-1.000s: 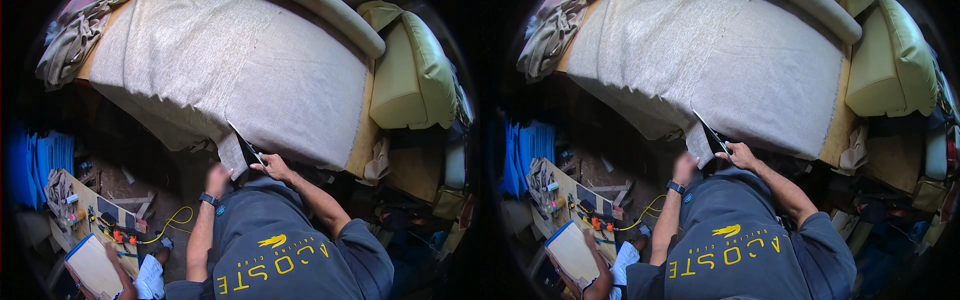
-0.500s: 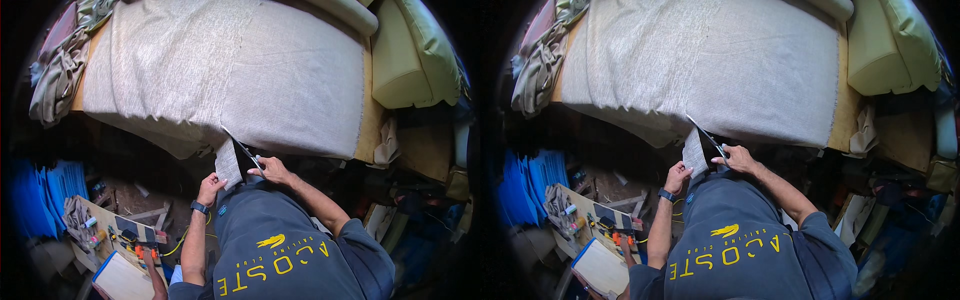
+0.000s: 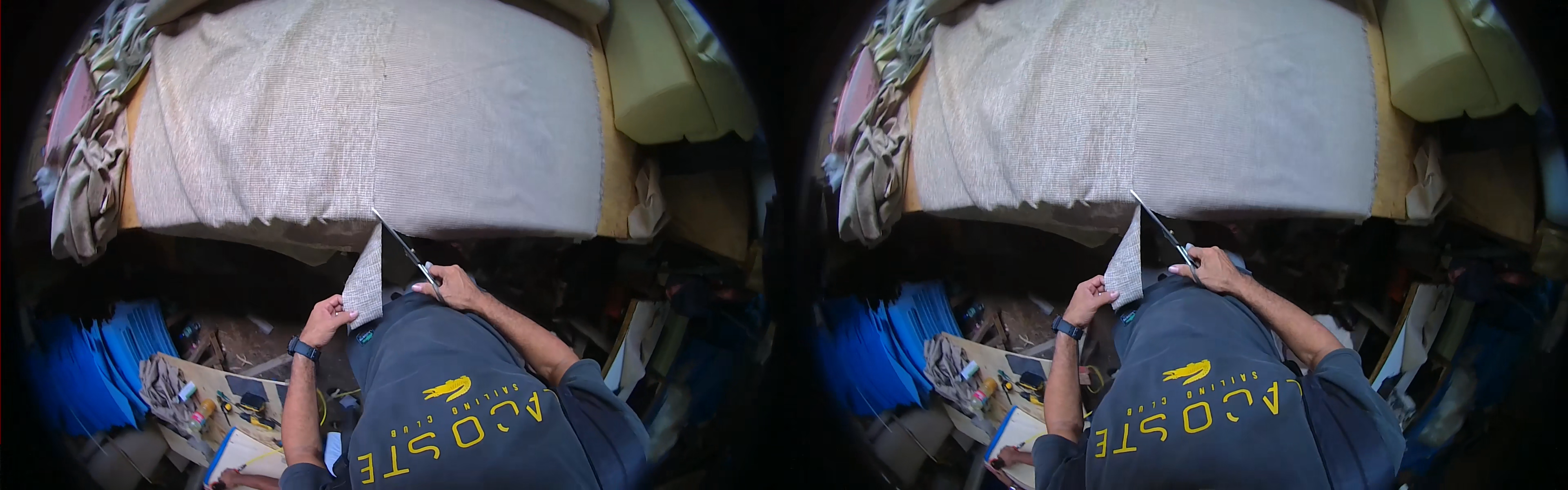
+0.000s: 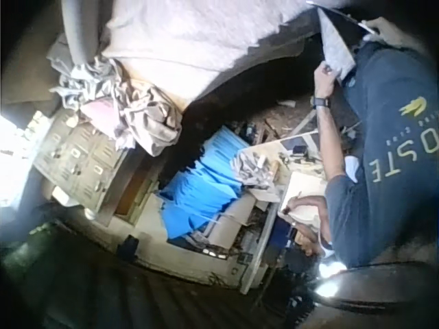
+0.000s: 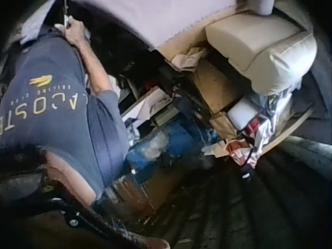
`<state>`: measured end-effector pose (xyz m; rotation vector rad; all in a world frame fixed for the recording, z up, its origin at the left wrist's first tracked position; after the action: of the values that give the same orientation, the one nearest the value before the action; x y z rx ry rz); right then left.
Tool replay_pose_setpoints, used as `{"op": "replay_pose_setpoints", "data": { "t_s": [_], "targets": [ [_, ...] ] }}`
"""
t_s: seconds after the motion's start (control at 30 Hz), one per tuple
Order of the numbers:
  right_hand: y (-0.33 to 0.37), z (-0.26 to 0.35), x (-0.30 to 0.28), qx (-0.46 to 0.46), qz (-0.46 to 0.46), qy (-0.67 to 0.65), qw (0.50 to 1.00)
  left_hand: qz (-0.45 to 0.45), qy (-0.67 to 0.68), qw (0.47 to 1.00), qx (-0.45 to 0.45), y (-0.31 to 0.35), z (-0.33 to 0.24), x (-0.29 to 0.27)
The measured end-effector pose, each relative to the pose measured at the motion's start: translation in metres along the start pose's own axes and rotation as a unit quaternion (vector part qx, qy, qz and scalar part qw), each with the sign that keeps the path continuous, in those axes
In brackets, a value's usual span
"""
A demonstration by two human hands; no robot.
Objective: The person uses large shears to cut a piece of light-colored fabric laid over a wooden workbench. They trim the edges and cut a curved shape, then fold the fabric to check alignment.
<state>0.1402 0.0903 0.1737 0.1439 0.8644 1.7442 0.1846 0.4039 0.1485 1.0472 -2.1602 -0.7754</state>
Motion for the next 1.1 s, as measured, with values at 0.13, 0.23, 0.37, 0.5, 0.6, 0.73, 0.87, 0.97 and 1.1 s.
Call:
{"op": "replay_pose_setpoints", "data": {
  "t_s": [0.13,0.23,0.37,0.5,0.6,0.73,0.87,0.97,1.1],
  "targets": [
    [-0.002,-0.008,0.029,-0.002,-0.062,-0.01,0.998,0.062,-0.047,0.997,-0.021,-0.008,-0.016,-0.03],
    [0.002,-0.001,0.043,0.017,-0.094,-0.032,0.995,0.081,-0.072,0.994,-0.025,-0.015,-0.027,-0.054],
    [0.004,0.009,0.066,0.021,-0.134,-0.079,0.988,0.098,-0.121,0.987,-0.028,-0.018,-0.04,-0.08],
    [0.0,0.032,0.085,0.077,-0.127,-0.185,0.971,0.124,-0.138,0.982,-0.045,-0.021,-0.054,-0.089],
    [-0.015,0.044,0.093,0.086,-0.148,-0.194,0.966,0.136,-0.159,0.977,-0.05,-0.021,-0.062,-0.091],
    [-0.026,0.056,0.098,0.097,-0.176,-0.229,0.952,0.143,-0.159,0.975,-0.06,-0.026,-0.061,-0.098],
    [-0.027,0.063,0.103,0.104,-0.19,-0.247,0.944,0.164,-0.176,0.969,-0.049,-0.032,-0.06,-0.109],
    [-0.028,0.066,0.109,0.107,-0.187,-0.279,0.936,0.159,-0.177,0.97,-0.055,-0.04,-0.052,-0.121],
    [-0.04,0.075,0.104,0.1,-0.169,-0.312,0.93,0.098,-0.336,0.937,0.008,-0.058,-0.048,-0.141]
  ]
}}
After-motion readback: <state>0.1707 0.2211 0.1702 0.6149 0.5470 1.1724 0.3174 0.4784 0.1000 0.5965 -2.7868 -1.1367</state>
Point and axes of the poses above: each hand's wrist, its own y-axis away from the middle knuckle, its own x-axis out of the palm, z = x × y, the point moved 2 cm from there along -y, towards the middle knuckle
